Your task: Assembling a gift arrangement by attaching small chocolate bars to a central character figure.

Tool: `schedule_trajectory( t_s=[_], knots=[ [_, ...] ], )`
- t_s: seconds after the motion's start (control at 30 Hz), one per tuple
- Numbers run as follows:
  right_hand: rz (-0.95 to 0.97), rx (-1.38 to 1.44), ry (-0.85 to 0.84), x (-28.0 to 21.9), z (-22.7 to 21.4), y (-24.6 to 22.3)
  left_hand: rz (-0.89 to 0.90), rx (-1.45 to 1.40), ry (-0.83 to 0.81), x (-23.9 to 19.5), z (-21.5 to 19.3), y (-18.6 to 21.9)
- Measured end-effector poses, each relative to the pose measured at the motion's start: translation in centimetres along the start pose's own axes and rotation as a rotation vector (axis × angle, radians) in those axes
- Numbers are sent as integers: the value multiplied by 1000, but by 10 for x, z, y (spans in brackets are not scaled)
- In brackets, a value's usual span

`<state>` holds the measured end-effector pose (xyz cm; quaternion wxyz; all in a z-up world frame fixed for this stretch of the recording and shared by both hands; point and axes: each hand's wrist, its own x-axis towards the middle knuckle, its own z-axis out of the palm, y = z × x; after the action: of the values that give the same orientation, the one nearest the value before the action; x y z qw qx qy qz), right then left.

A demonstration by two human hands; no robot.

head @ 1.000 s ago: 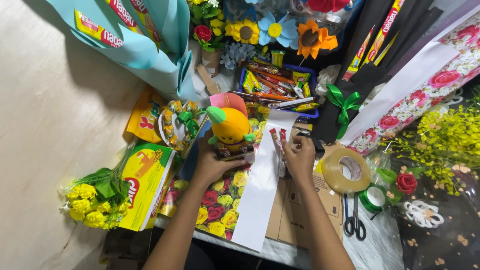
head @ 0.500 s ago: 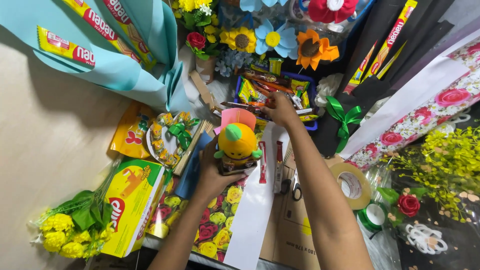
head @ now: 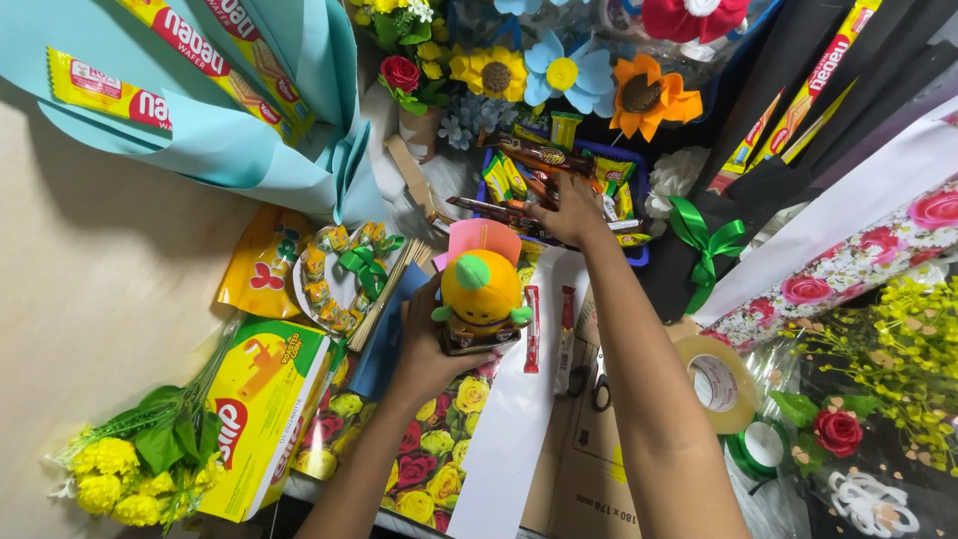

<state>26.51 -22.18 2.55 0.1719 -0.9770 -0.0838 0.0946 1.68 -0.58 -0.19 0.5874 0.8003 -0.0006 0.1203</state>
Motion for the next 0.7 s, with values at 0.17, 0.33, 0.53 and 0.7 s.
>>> schedule_trajectory(
  t_s=[0.17,0.33,0.53,0.7],
  knots=[
    [18,-41,-140,5,-3,6,9,-21,12,1,-2,6],
    [74,17,-213,-6,-13,-9,29,-24,34,-1,-4,8],
    [43,-31,-78,11,-4,7,46,-4,9,1,-2,7],
    [11,120,94,15,-27,10,24,-16,9,3,-1,5]
  ],
)
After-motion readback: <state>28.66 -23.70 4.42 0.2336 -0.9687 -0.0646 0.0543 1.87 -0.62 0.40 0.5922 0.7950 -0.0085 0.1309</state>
